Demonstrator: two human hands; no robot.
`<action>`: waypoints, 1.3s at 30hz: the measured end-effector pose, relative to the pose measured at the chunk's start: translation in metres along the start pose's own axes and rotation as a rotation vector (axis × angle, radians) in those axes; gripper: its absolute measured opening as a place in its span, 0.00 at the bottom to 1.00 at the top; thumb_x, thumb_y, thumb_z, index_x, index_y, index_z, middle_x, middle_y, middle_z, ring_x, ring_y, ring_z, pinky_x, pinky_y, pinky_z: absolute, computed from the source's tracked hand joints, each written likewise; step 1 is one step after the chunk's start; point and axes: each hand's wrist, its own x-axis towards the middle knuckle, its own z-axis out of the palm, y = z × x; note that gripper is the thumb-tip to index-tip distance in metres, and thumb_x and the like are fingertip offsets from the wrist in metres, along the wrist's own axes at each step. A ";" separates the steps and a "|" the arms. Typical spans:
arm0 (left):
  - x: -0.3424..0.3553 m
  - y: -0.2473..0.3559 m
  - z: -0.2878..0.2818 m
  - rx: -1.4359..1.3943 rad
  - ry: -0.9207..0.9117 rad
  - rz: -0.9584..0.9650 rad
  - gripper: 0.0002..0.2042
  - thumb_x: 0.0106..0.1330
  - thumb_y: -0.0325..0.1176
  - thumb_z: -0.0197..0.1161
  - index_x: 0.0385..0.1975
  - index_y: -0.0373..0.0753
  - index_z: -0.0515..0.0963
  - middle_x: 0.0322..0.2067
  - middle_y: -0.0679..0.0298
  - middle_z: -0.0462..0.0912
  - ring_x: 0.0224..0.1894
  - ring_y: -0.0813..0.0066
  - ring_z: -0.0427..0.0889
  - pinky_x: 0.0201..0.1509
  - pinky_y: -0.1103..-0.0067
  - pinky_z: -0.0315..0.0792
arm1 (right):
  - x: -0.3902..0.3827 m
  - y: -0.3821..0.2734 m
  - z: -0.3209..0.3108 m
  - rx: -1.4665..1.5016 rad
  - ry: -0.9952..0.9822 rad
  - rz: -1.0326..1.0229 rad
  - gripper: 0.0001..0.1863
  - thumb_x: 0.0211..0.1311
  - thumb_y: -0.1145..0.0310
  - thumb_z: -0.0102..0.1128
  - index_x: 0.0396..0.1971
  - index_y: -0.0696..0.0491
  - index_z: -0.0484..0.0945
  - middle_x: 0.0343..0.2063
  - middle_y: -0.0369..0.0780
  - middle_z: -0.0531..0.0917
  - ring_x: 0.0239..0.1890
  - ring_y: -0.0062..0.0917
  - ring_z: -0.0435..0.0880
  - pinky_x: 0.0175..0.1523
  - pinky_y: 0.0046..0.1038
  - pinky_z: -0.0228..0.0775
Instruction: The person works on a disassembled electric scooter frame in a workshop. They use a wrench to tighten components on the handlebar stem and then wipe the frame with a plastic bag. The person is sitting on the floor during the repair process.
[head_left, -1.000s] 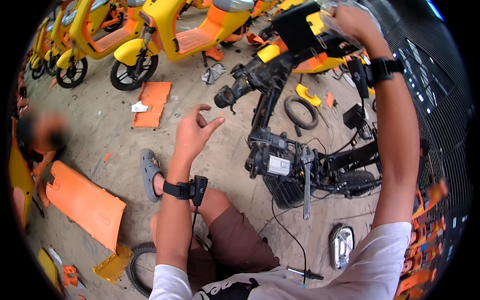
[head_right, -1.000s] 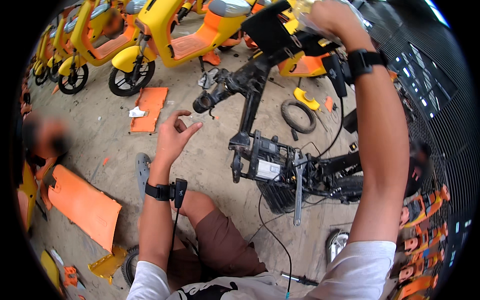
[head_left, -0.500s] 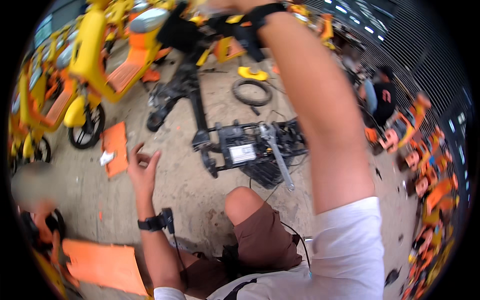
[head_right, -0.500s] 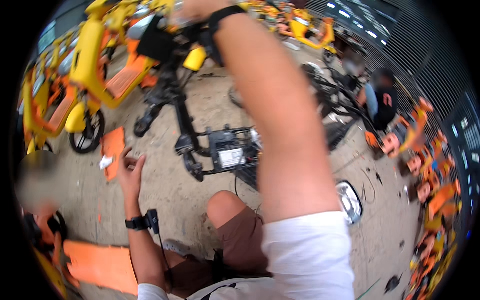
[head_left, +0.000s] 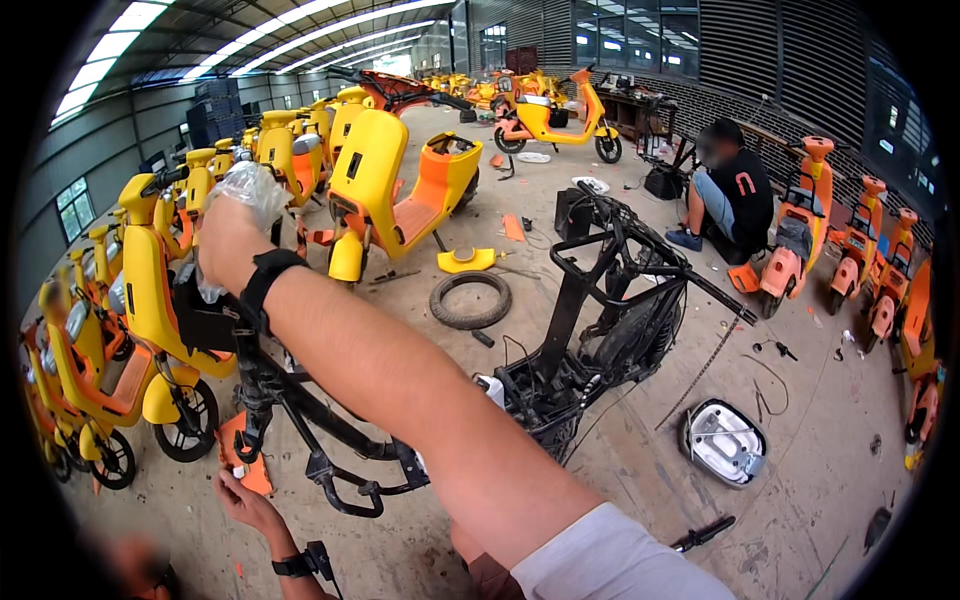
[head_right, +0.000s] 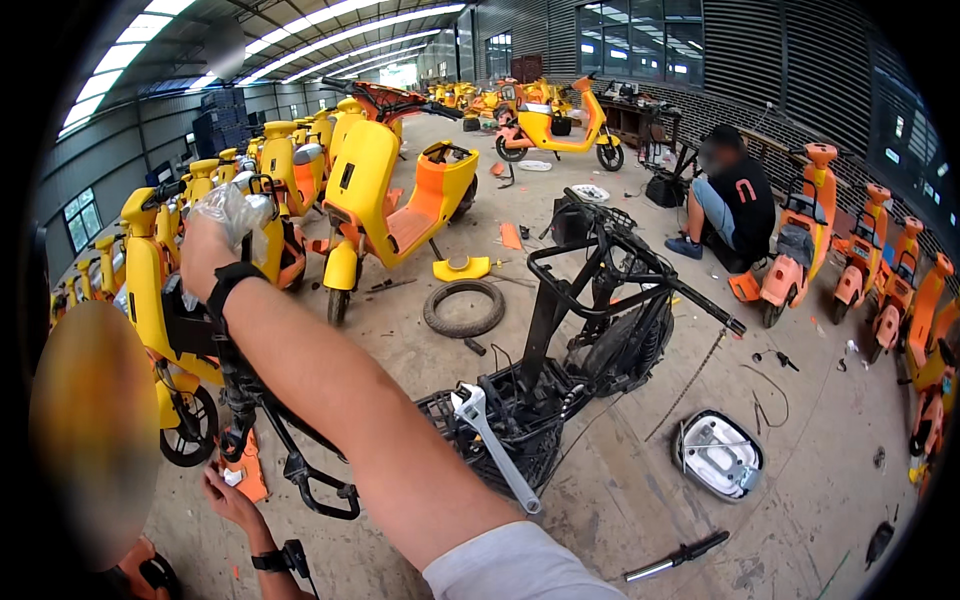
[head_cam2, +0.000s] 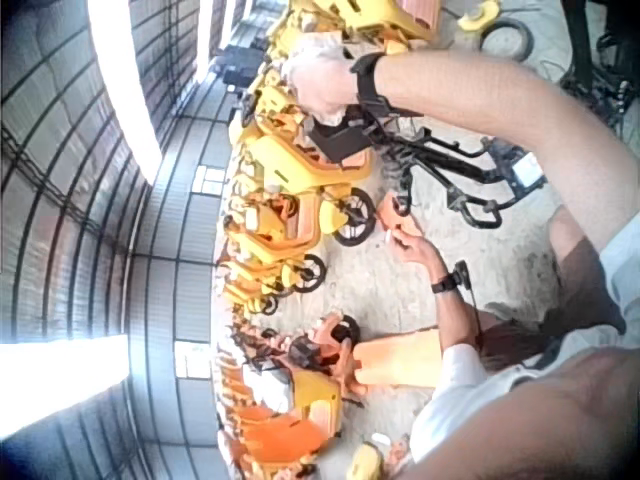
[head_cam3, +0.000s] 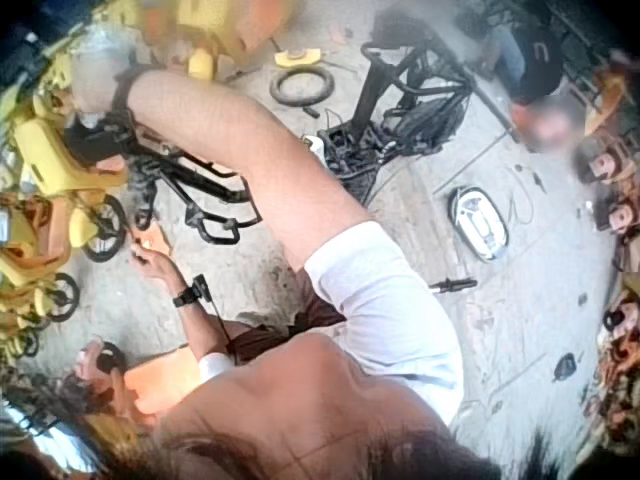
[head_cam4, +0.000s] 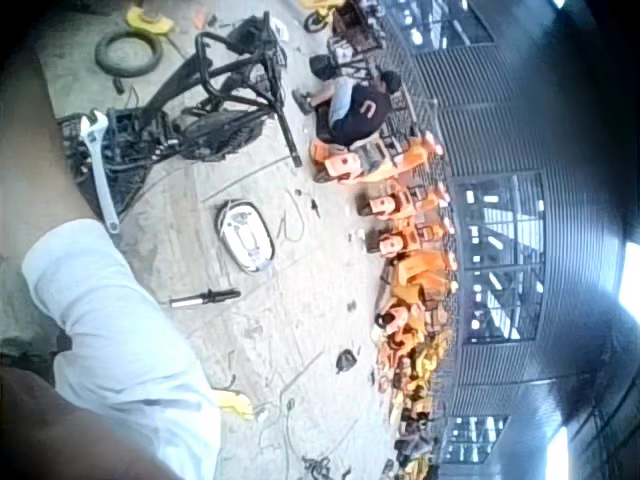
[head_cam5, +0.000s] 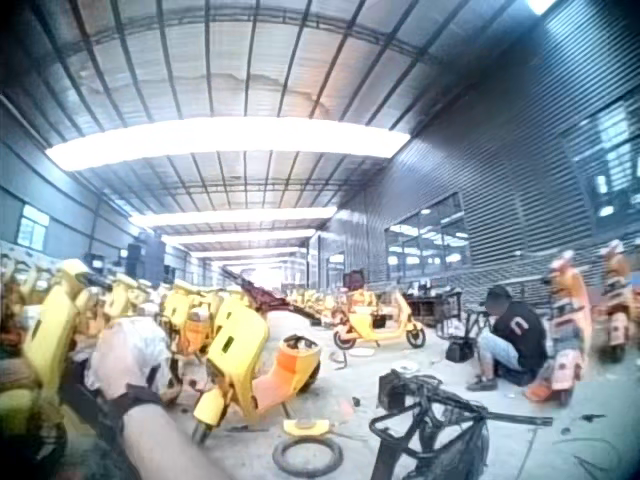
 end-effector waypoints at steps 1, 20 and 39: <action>0.004 0.014 0.005 0.035 -0.014 0.104 0.16 0.73 0.39 0.49 0.45 0.31 0.74 0.41 0.61 0.78 0.41 0.75 0.74 0.46 0.78 0.68 | 0.001 -0.001 0.000 -0.050 -0.021 -0.050 0.18 0.62 0.59 0.48 0.48 0.44 0.81 0.46 0.34 0.82 0.50 0.28 0.78 0.51 0.39 0.66; 0.008 0.016 0.039 0.005 -0.201 0.243 0.27 0.49 0.31 0.72 0.50 0.34 0.71 0.48 0.55 0.75 0.51 0.56 0.72 0.55 0.69 0.66 | -0.007 0.007 -0.025 0.019 -0.026 -0.021 0.23 0.56 0.53 0.49 0.20 0.58 0.82 0.25 0.50 0.83 0.29 0.42 0.83 0.37 0.39 0.74; 0.029 0.009 -0.020 0.197 -0.477 0.173 0.29 0.43 0.32 0.76 0.48 0.35 0.74 0.46 0.56 0.77 0.51 0.57 0.73 0.54 0.69 0.68 | -0.008 0.078 -0.028 0.496 0.567 0.351 0.15 0.59 0.61 0.54 0.33 0.59 0.79 0.27 0.53 0.82 0.32 0.48 0.81 0.39 0.43 0.70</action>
